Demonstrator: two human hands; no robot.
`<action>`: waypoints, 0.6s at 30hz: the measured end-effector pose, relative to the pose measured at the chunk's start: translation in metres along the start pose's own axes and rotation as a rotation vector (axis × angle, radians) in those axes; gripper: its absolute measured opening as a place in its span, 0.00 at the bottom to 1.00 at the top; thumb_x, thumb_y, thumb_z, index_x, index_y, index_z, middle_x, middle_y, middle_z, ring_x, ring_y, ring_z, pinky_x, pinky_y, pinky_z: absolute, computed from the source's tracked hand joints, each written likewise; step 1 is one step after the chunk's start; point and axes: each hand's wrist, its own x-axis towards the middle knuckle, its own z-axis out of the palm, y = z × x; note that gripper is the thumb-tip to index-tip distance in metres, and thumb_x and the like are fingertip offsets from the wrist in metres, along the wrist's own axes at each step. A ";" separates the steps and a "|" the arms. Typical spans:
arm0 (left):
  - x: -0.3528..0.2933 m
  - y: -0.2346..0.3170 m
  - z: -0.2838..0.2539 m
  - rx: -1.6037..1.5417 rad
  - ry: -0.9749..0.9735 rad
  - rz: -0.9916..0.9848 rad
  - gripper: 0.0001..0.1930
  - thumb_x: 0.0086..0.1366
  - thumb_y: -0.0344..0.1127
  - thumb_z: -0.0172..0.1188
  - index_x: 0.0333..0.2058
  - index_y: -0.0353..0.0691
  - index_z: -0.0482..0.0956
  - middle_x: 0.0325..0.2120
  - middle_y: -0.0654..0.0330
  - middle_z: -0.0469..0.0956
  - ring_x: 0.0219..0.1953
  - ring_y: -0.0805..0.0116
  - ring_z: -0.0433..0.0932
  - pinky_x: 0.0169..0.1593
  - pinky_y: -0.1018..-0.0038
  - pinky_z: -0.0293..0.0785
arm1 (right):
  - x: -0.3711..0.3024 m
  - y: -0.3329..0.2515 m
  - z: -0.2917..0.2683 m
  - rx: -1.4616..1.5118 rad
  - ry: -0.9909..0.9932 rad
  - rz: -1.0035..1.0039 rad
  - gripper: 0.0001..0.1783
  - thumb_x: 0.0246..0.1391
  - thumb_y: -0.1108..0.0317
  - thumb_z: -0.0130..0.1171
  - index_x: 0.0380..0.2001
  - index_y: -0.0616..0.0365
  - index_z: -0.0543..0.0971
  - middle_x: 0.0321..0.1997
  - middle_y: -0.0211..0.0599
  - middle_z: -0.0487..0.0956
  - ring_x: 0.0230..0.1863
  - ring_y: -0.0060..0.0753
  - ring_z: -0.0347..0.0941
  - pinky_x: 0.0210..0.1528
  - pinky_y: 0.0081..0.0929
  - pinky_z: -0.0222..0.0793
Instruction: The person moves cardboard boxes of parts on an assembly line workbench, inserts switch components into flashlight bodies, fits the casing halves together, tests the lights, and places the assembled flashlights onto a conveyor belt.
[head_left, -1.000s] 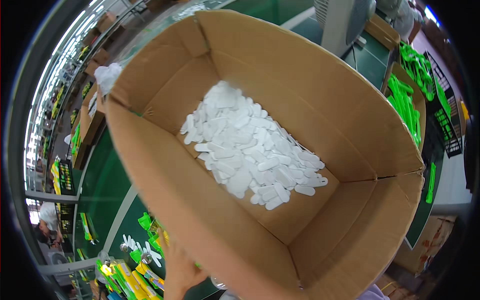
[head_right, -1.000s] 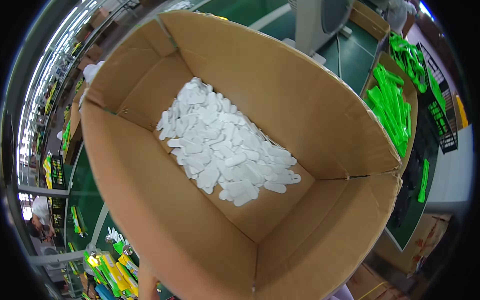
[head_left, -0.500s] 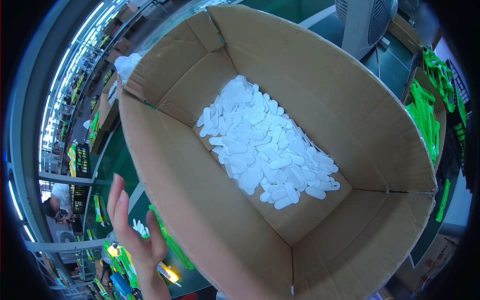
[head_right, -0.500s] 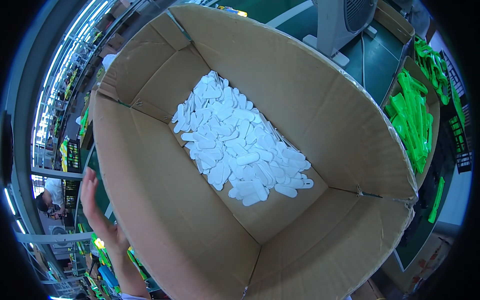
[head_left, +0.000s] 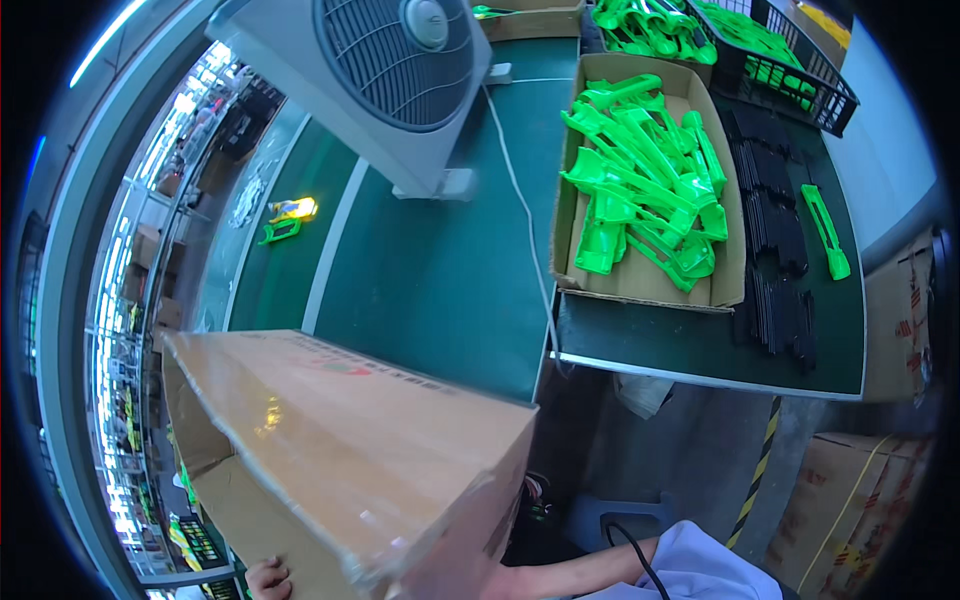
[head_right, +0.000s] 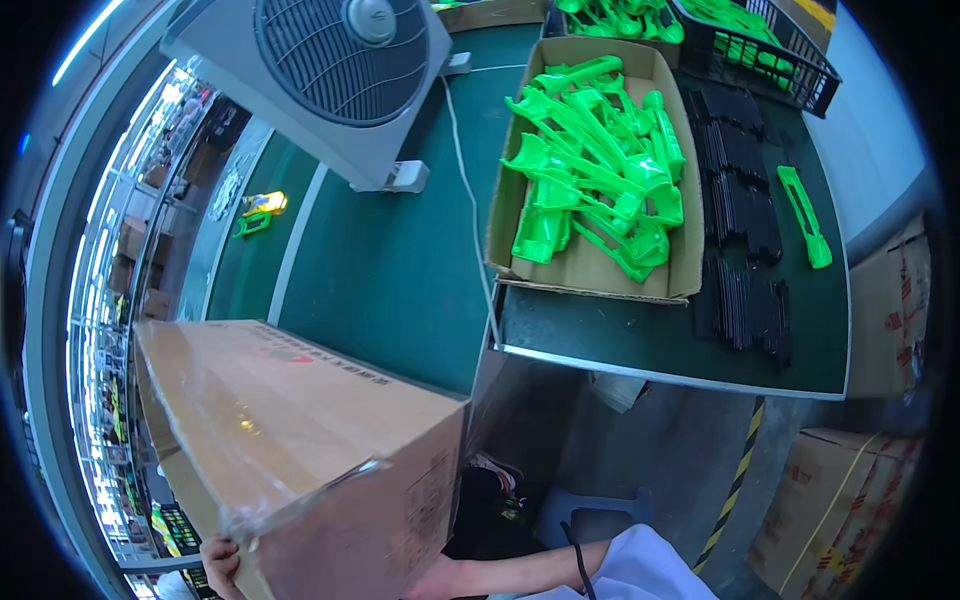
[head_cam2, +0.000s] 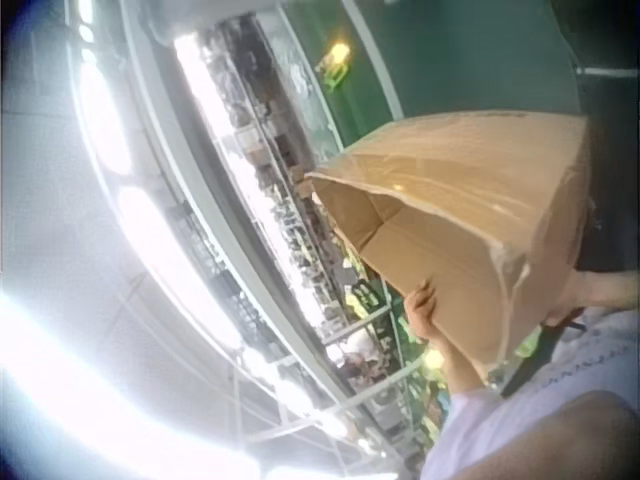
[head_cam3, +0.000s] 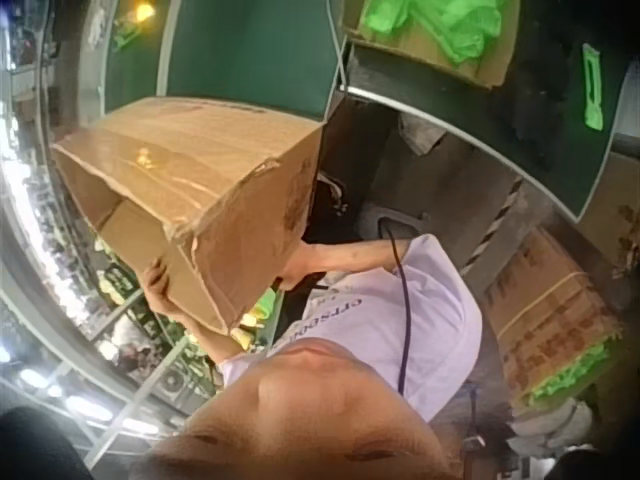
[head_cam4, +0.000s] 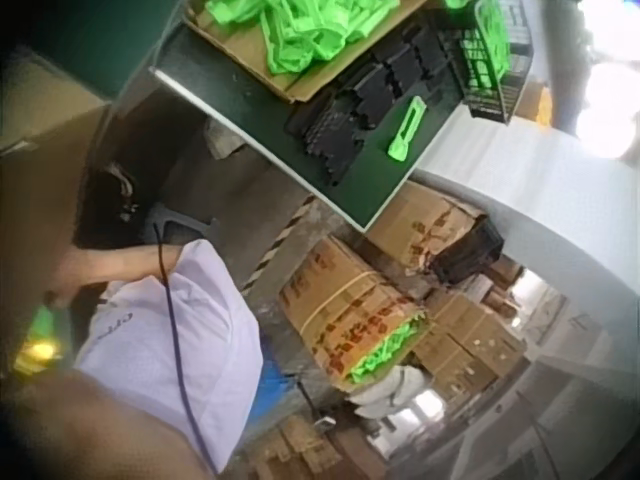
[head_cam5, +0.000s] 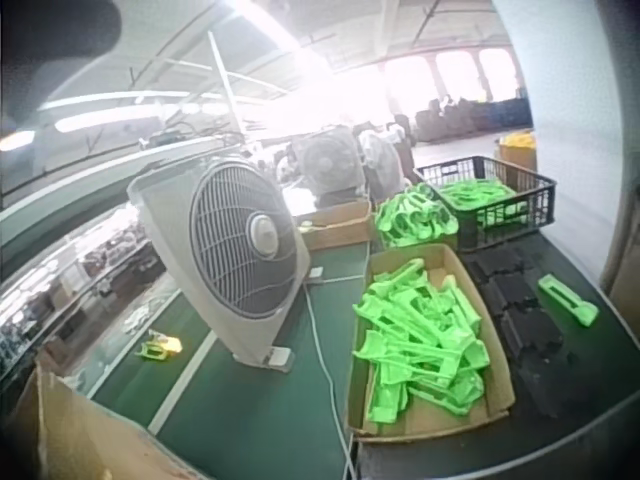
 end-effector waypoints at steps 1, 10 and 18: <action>-0.015 -0.016 -0.003 -0.057 -0.054 -0.085 0.21 0.64 0.38 0.62 0.51 0.33 0.72 0.48 0.44 0.74 0.48 0.52 0.76 0.52 0.59 0.72 | -0.003 0.004 0.001 -0.023 0.066 -0.032 0.33 0.32 0.48 0.63 0.47 0.46 0.78 0.49 0.43 0.77 0.54 0.55 0.69 0.56 0.58 0.60; 0.001 0.068 0.078 -0.441 -0.079 -0.250 0.19 0.64 0.35 0.60 0.52 0.36 0.73 0.45 0.46 0.76 0.45 0.56 0.78 0.50 0.61 0.73 | -0.005 0.013 0.057 -0.074 0.107 -0.134 0.45 0.34 0.53 0.65 0.62 0.46 0.66 0.49 0.39 0.78 0.42 0.44 0.80 0.39 0.41 0.77; 0.050 -0.255 -0.294 -0.794 -0.094 -0.365 0.18 0.63 0.32 0.58 0.52 0.39 0.73 0.43 0.51 0.78 0.44 0.58 0.79 0.48 0.63 0.75 | 0.014 -0.043 -0.016 0.042 0.283 -0.274 0.27 0.18 0.66 0.65 0.32 0.58 0.72 0.25 0.34 0.73 0.29 0.40 0.73 0.29 0.34 0.69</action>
